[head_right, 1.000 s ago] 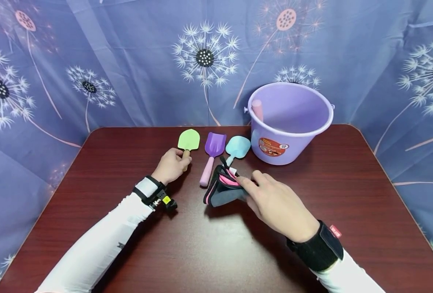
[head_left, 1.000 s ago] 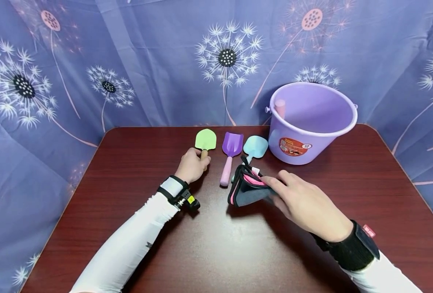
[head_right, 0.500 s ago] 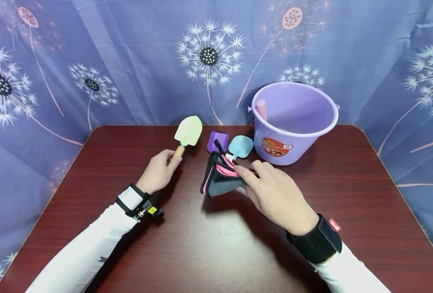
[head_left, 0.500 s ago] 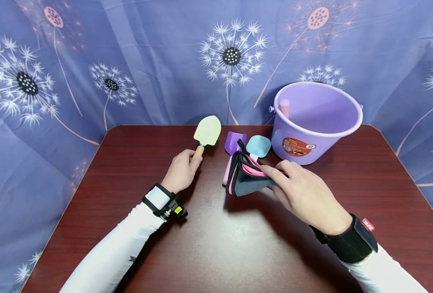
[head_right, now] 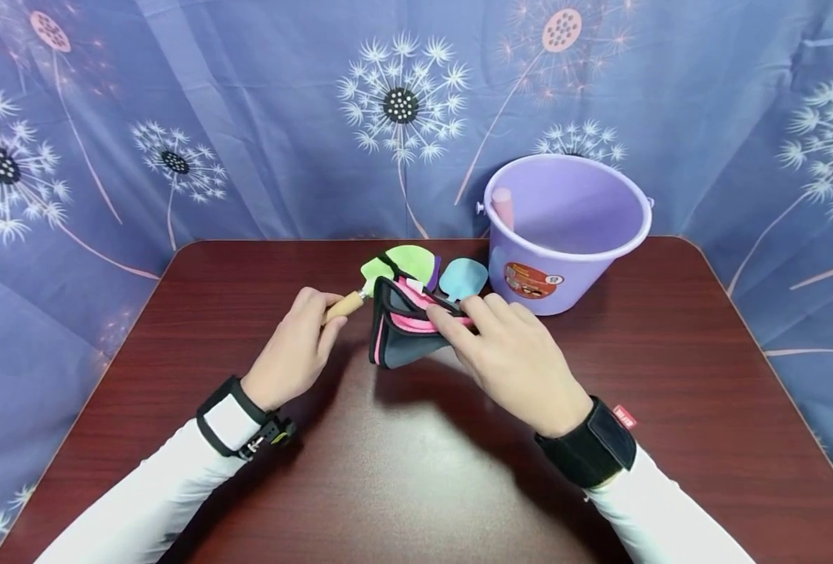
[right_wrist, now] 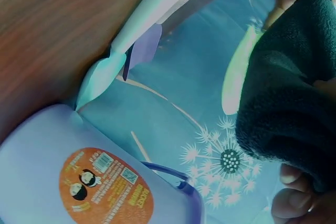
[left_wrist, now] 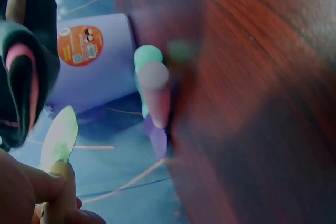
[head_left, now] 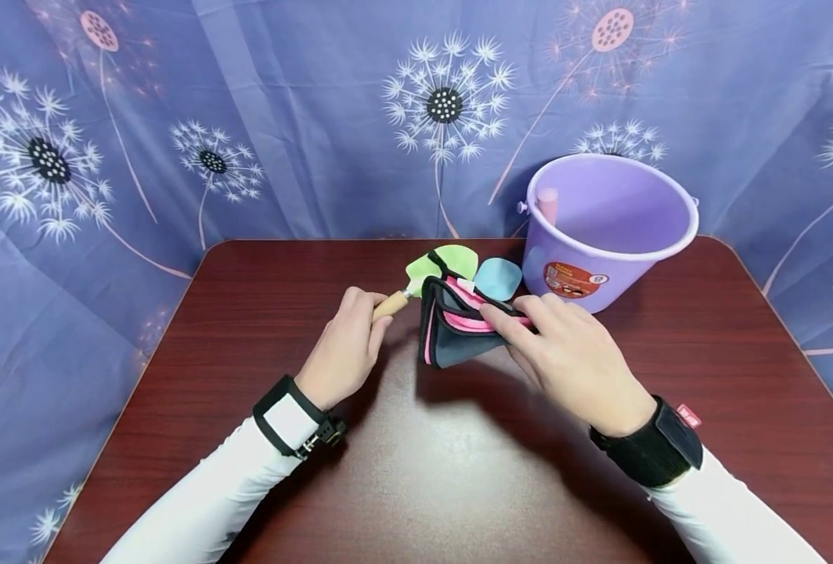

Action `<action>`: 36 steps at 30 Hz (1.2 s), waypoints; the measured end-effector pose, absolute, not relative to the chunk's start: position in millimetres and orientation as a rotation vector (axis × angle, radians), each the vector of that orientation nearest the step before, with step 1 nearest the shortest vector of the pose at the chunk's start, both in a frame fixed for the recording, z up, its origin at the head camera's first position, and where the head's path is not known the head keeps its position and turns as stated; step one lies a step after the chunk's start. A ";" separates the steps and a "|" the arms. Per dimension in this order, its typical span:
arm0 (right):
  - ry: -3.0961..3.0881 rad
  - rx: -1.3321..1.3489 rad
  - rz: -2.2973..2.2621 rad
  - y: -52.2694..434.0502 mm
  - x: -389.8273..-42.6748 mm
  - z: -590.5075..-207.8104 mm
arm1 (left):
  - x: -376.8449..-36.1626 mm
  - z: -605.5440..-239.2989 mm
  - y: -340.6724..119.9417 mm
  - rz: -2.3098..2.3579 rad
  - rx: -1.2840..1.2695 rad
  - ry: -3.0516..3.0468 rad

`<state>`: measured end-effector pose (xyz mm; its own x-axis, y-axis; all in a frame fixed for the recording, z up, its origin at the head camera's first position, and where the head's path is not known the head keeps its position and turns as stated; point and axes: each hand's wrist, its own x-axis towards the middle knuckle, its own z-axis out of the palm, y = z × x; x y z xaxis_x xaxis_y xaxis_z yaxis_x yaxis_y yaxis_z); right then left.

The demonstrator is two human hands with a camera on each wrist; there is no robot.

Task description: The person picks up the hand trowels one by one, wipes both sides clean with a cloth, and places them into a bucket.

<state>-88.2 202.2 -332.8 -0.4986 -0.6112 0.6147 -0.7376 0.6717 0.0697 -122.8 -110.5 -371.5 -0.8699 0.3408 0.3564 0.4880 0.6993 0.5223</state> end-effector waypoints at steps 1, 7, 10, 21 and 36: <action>-2.251 1.045 0.251 200.7 -88.5 -332.2 | -120.4 -369.8 -110.0 -0.898 -0.687 -2.664; -2.205 1.076 0.149 194.9 -91.0 -329.2 | -109.8 -362.2 -107.9 -0.763 -0.839 -2.584; -2.204 1.060 0.112 193.8 -92.3 -328.7 | -106.0 -360.9 -107.5 -0.701 -0.870 -2.582; -2.160 0.942 0.065 194.1 -97.3 -331.6 | -97.4 -362.4 -109.4 -0.659 -0.836 -2.605; -2.157 0.776 0.131 198.9 -102.6 -333.8 | -94.8 -368.4 -113.0 -0.727 -0.803 -2.561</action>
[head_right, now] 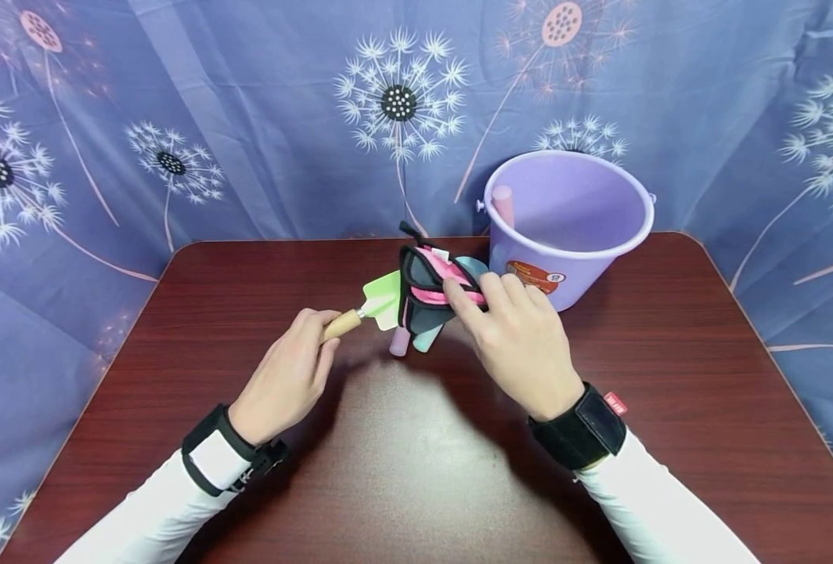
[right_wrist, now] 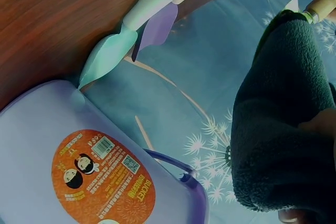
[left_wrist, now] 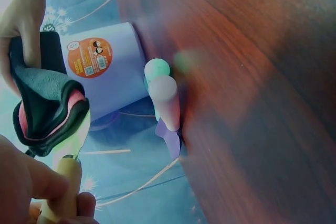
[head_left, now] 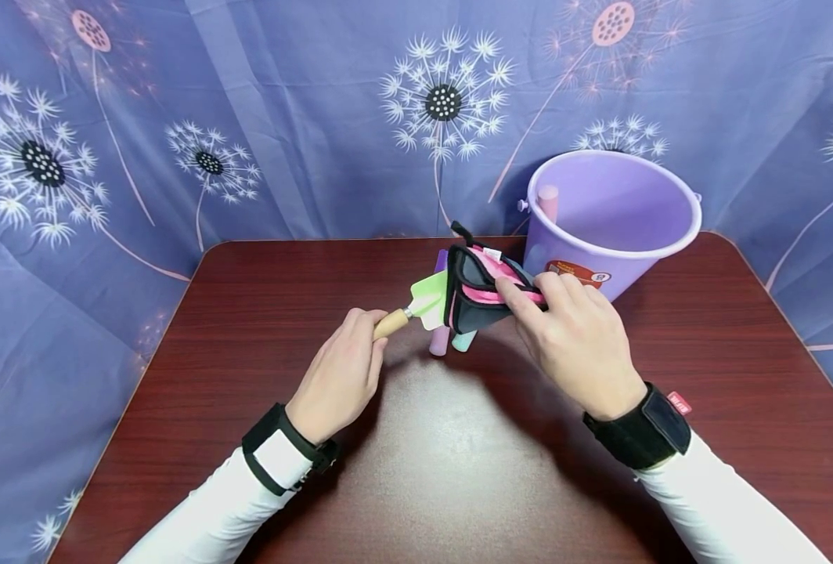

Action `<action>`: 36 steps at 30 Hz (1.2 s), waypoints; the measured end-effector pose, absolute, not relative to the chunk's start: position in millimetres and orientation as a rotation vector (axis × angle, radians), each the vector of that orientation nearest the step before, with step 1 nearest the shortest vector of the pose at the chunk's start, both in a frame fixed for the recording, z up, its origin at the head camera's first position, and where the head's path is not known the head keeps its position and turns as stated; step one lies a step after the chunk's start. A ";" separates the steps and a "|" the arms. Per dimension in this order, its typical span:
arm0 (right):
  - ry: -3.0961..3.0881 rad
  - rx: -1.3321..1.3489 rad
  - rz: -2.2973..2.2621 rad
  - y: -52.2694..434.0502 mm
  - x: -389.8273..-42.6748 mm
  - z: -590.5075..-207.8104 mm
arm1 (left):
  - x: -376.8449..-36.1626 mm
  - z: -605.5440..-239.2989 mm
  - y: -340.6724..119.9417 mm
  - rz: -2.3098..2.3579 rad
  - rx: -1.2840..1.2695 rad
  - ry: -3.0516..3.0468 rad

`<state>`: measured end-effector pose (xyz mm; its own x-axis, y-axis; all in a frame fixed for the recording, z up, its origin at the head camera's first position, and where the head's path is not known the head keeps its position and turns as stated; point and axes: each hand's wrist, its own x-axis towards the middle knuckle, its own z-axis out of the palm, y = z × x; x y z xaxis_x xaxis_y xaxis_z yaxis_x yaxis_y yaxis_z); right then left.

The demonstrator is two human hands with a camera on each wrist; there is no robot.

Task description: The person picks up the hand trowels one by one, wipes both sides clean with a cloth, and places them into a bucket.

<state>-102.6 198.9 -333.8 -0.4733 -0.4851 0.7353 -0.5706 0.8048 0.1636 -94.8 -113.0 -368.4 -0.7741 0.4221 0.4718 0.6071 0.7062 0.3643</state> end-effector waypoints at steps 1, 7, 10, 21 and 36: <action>-2.163 0.768 0.140 199.4 -102.7 -333.8 | -94.7 -368.4 -112.8 -0.731 -0.801 -2.558; -2.191 0.713 0.235 199.5 -102.0 -336.1 | -93.7 -367.9 -109.7 -0.754 -0.770 -2.572; -2.207 0.700 0.301 196.5 -100.4 -338.1 | -93.3 -367.5 -106.9 -0.746 -0.745 -2.581; -2.301 0.760 0.413 187.6 -95.9 -341.8 | -97.0 -362.6 -95.8 -0.753 -0.705 -2.614; -2.254 0.870 0.261 190.4 -101.4 -338.7 | -101.8 -356.7 -99.1 -0.771 -0.689 -2.598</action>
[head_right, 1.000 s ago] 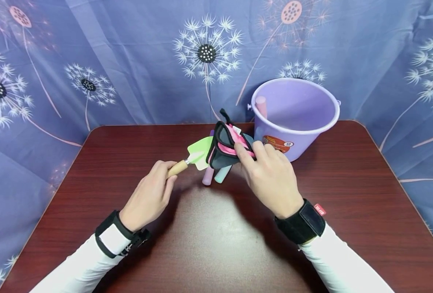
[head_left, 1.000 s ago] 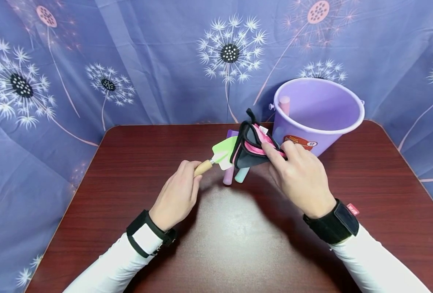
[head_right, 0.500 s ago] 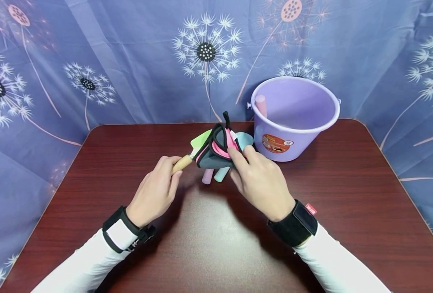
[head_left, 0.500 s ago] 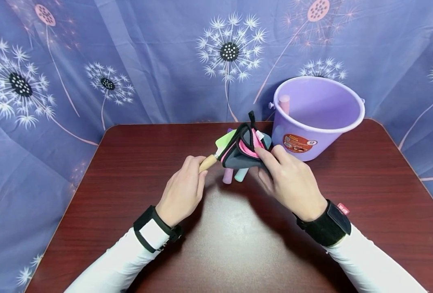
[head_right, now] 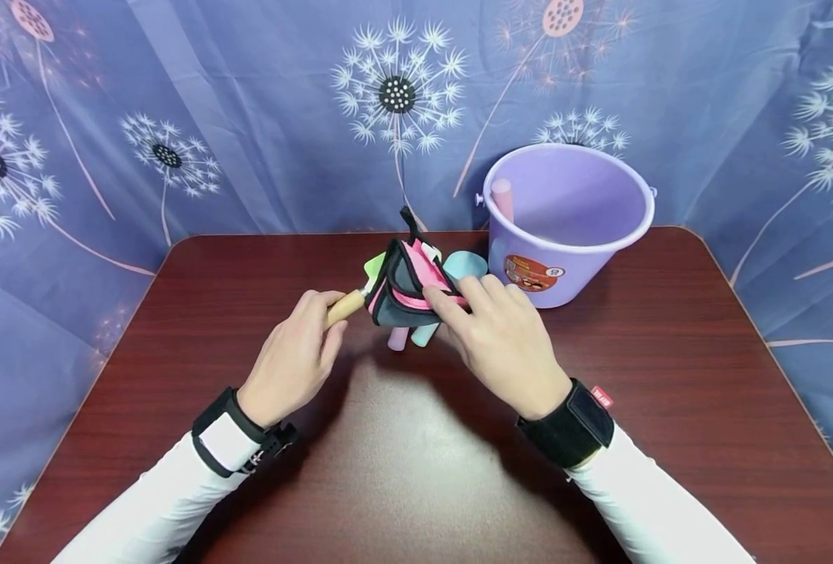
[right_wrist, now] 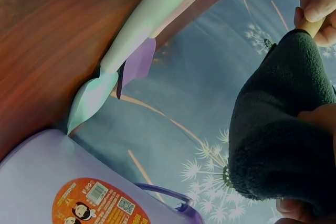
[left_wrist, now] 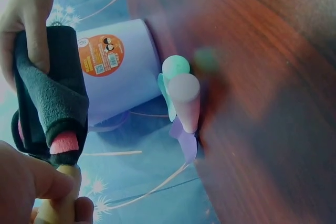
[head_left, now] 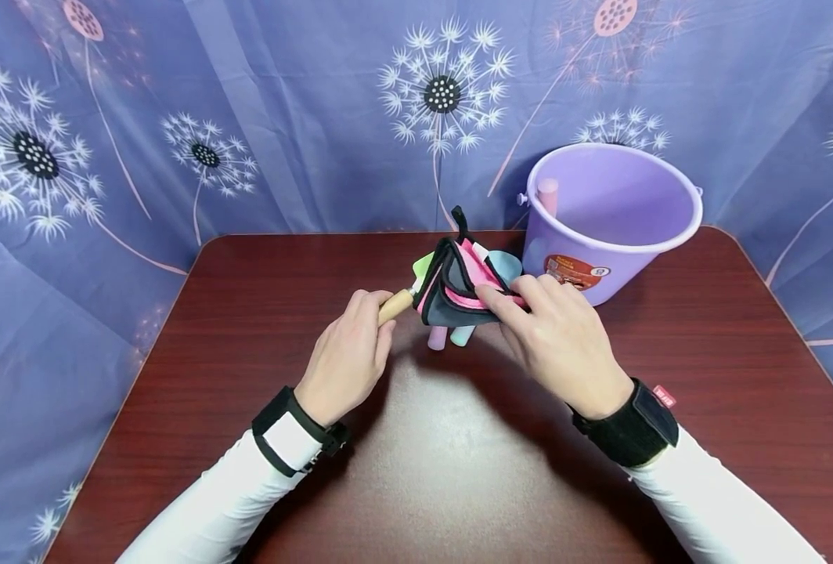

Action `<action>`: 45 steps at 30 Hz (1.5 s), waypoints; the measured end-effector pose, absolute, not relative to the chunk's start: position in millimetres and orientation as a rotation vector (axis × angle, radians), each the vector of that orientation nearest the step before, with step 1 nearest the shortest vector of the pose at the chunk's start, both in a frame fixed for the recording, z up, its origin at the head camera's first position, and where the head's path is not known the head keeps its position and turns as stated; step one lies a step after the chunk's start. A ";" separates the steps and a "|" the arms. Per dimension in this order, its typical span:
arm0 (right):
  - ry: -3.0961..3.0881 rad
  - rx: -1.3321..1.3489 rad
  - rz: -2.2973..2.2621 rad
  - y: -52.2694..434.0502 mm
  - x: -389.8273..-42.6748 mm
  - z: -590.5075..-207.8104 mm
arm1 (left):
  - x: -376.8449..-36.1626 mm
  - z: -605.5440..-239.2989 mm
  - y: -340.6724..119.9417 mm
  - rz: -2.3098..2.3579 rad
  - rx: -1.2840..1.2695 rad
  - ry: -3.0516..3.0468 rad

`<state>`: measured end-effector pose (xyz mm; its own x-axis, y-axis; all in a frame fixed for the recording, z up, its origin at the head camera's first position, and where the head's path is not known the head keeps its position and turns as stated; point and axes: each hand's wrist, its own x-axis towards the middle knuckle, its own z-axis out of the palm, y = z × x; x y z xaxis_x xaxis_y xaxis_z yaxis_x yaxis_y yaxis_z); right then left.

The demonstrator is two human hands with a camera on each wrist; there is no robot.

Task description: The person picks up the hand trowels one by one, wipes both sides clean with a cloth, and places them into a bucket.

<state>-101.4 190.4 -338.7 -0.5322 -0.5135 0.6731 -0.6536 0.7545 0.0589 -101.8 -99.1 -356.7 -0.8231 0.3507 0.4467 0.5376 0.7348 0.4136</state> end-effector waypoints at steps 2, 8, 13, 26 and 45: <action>-2.254 0.878 0.245 191.4 -102.1 -337.6 | -102.2 -355.9 -99.9 -0.764 -0.694 -2.596; -2.261 0.921 0.230 194.7 -104.0 -335.5 | -103.4 -355.9 -101.9 -0.744 -0.696 -2.608; -2.267 0.972 0.212 194.9 -104.4 -335.6 | -103.5 -356.1 -101.3 -0.742 -0.699 -2.622; -2.275 0.963 0.150 203.1 -105.8 -335.5 | -100.9 -357.4 -104.8 -0.722 -0.699 -2.609; -2.236 0.727 0.213 207.2 -109.7 -331.8 | -99.0 -357.9 -110.0 -0.743 -0.670 -2.610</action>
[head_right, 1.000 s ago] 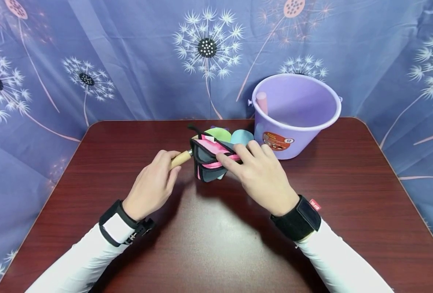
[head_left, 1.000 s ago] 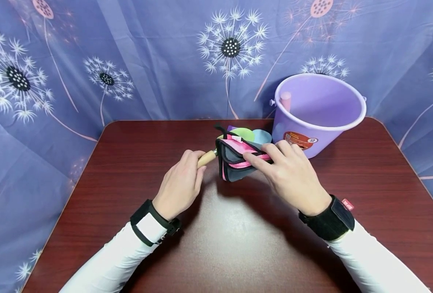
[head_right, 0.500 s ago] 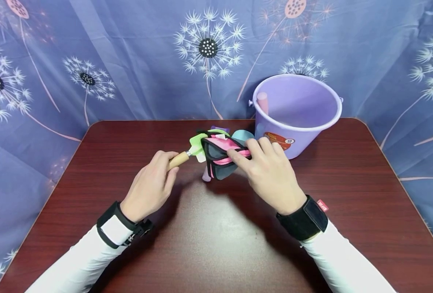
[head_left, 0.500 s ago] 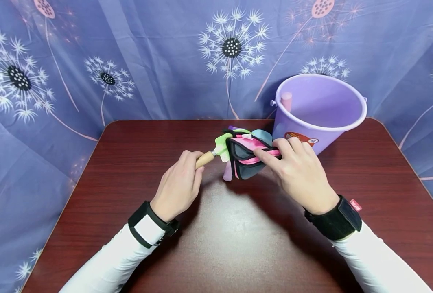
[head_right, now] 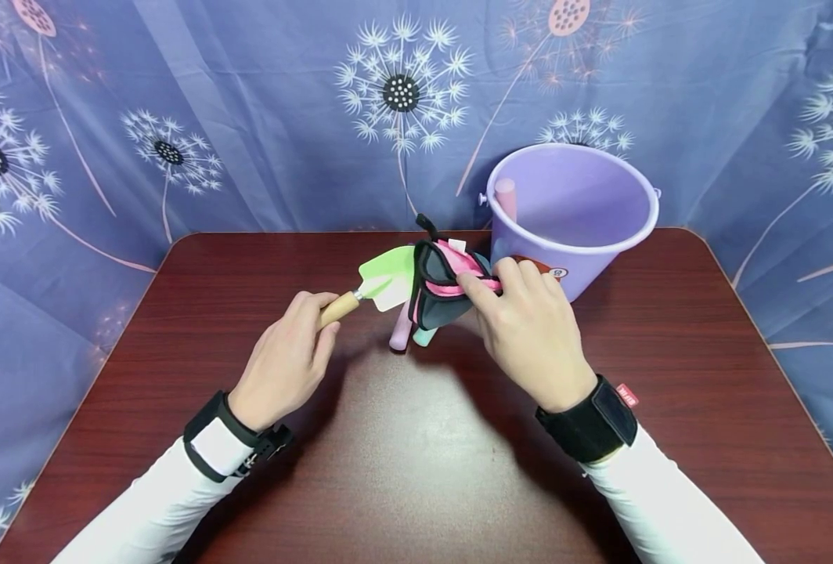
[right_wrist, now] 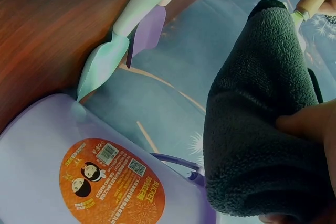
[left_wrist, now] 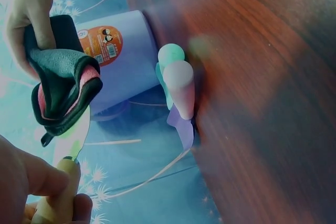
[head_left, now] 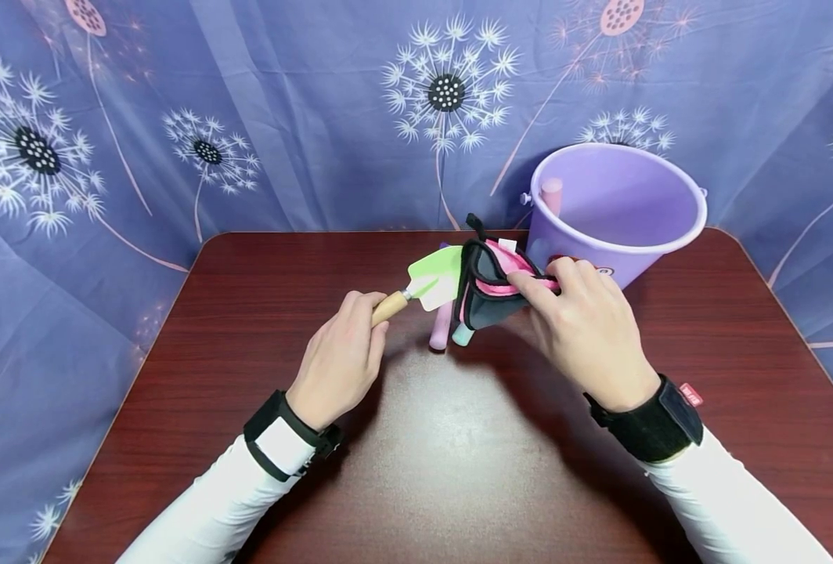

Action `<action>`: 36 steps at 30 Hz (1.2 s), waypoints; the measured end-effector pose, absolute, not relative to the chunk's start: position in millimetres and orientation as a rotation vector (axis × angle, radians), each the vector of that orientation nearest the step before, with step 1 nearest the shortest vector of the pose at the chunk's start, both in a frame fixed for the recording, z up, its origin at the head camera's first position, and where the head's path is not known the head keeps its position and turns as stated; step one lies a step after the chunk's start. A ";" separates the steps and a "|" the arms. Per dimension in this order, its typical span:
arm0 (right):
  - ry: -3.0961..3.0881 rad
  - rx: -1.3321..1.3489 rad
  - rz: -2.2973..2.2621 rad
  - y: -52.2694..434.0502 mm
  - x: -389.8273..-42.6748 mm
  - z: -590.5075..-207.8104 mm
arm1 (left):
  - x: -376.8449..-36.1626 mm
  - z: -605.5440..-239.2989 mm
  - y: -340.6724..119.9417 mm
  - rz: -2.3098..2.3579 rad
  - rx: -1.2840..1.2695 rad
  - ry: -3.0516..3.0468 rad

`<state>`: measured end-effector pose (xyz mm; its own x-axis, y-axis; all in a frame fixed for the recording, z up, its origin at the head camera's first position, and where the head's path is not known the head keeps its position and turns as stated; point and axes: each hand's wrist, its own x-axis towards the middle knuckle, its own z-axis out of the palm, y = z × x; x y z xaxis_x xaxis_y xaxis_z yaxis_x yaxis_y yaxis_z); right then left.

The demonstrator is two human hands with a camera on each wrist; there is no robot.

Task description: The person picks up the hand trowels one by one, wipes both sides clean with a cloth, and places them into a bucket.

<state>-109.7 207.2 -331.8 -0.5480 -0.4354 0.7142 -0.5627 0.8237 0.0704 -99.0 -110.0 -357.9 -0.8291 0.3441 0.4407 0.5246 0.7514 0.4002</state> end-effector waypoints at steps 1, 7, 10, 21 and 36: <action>-2.234 0.721 0.217 207.4 -109.8 -331.7 | -98.8 -357.7 -110.1 -0.743 -0.668 -2.610; -2.268 0.696 0.250 210.0 -109.1 -331.3 | -98.7 -356.6 -110.7 -0.743 -0.666 -2.595; -2.298 0.686 0.279 211.5 -108.1 -331.0 | -99.2 -356.8 -110.7 -0.749 -0.666 -2.582; -2.291 0.647 0.426 205.4 -102.6 -333.3 | -102.2 -357.9 -107.8 -0.767 -0.629 -2.576; -2.303 0.886 0.392 188.5 -103.3 -345.9 | -102.4 -354.4 -95.3 -0.821 -0.635 -2.603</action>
<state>-103.3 188.5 -345.9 -0.5737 -0.4941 0.6533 -0.6823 0.7295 -0.0474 -102.4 -95.3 -354.4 -0.8432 0.3117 0.4380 0.5065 0.7336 0.4531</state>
